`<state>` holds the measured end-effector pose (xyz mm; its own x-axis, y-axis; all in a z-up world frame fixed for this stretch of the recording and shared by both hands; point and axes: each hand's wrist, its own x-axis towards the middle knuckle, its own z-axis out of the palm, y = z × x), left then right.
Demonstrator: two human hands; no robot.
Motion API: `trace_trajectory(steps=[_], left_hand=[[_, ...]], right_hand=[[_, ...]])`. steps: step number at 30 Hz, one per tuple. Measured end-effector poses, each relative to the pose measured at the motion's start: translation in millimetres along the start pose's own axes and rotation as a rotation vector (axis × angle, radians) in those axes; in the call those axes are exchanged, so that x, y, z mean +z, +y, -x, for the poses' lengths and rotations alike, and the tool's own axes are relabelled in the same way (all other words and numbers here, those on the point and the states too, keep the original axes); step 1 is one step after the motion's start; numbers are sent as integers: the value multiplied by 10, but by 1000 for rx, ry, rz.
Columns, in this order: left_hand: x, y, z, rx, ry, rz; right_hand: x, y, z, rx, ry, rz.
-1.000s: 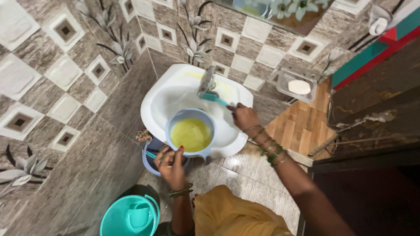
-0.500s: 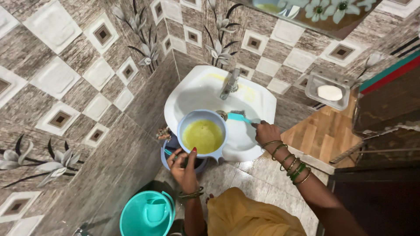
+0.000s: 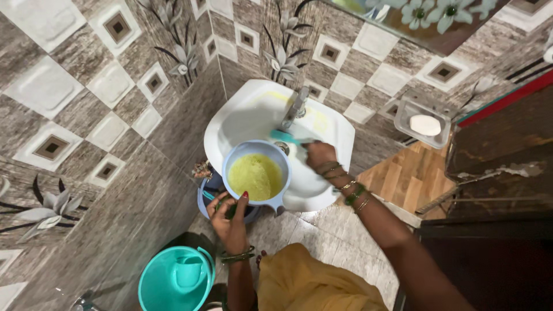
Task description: The person cleans a white bathroom sink using a blue scrub brush and a yellow soapy liquid from a blue bowl. They repeatedly dip the brush into the bowl and scrub the sink basin and faucet area.
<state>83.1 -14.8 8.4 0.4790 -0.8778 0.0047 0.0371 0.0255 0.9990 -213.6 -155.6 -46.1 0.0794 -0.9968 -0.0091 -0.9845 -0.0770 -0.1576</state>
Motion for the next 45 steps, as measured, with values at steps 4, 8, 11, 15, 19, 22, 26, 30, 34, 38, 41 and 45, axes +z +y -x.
trace_trajectory(steps=[4,8,11,15,19,22,26,30,34,38,41,45], left_hand=[[-14,62,17,-38,-11,16],[0,94,20,-31,-14,-3],[-3,102,26,-46,-27,8],[9,54,8,-17,-30,76],[21,-44,-6,27,-18,34],[18,-57,-5,-51,-21,65],[24,-64,-20,-38,-34,107],[25,-48,-21,-36,-34,110],[21,-15,-10,-32,-32,75],[28,8,-21,-10,-20,47],[12,-7,12,-2,-18,65],[9,-16,17,-2,-27,49]], right_hand=[[-178,257,523,168,-94,68],[17,334,322,139,-52,-66],[309,93,-157,-41,111,-122],[367,-367,-352,-199,241,-82],[109,-192,-99,-124,286,24],[-129,-22,405,-21,267,27],[-271,86,912,76,247,-39],[-62,38,701,77,260,-32],[307,-287,-5,-39,293,-54],[320,-476,-271,-33,191,-226],[209,-284,-165,49,97,-79],[-36,127,406,126,-18,15]])
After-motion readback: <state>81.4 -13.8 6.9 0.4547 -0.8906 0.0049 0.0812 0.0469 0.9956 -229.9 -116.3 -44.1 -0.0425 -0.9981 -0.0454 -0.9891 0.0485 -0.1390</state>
